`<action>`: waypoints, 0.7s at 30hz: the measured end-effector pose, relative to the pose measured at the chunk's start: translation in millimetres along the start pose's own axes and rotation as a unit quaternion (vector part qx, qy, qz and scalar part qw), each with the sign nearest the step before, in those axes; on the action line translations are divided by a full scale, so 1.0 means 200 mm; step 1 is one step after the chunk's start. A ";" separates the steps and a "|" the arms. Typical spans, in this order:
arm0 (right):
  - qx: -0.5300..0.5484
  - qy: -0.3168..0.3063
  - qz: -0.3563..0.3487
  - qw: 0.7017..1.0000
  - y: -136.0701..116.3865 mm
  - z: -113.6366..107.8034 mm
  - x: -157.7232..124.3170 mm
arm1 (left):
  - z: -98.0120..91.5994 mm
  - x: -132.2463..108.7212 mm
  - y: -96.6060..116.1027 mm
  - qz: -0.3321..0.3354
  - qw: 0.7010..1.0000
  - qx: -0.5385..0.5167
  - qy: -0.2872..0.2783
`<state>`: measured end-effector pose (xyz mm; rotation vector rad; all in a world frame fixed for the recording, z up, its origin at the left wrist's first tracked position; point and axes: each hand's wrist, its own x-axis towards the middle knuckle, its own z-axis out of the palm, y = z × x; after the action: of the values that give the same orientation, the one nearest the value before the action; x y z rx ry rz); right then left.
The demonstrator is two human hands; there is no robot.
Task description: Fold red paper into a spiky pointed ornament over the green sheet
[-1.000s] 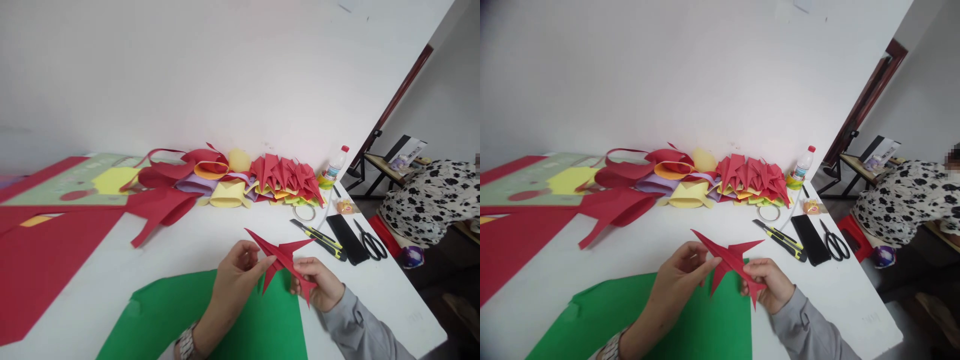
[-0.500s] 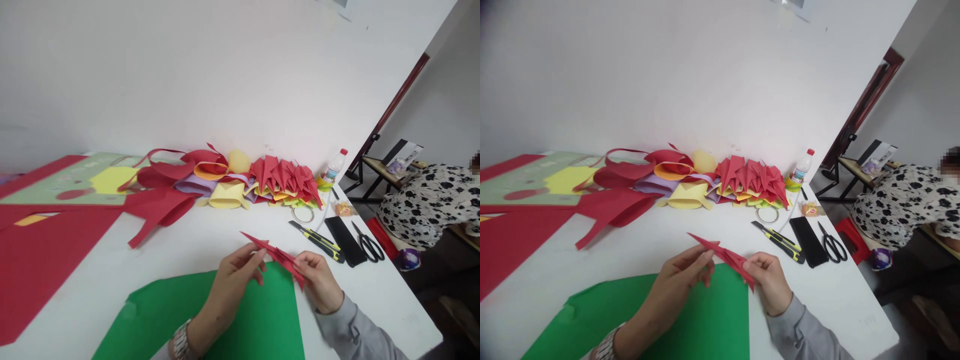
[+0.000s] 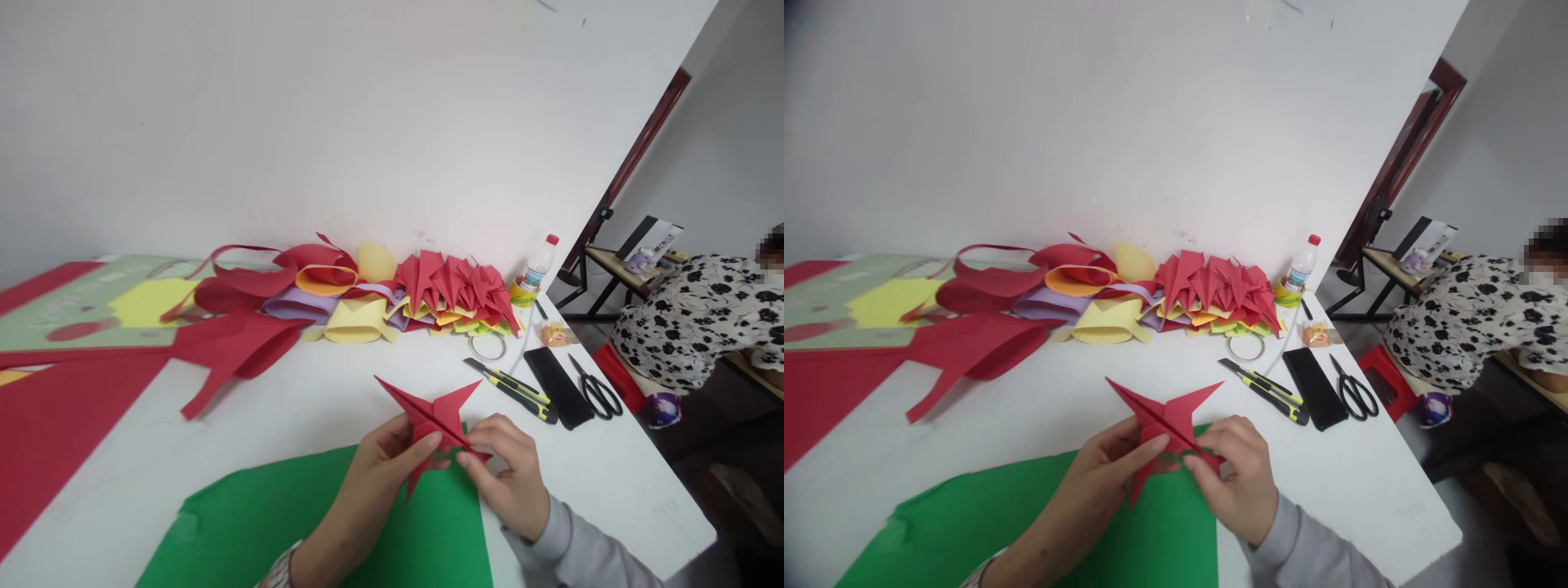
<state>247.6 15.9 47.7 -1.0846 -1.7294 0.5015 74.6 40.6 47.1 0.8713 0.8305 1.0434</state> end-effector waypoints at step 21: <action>0.188 -0.077 0.179 0.963 0.10 0.03 0.01 | -0.02 0.03 -0.01 -0.085 0.995 -0.039 -0.032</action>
<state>251.3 29.2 32.3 -1.1018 -1.4860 1.1204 73.1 45.8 41.9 0.7503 0.7906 0.8877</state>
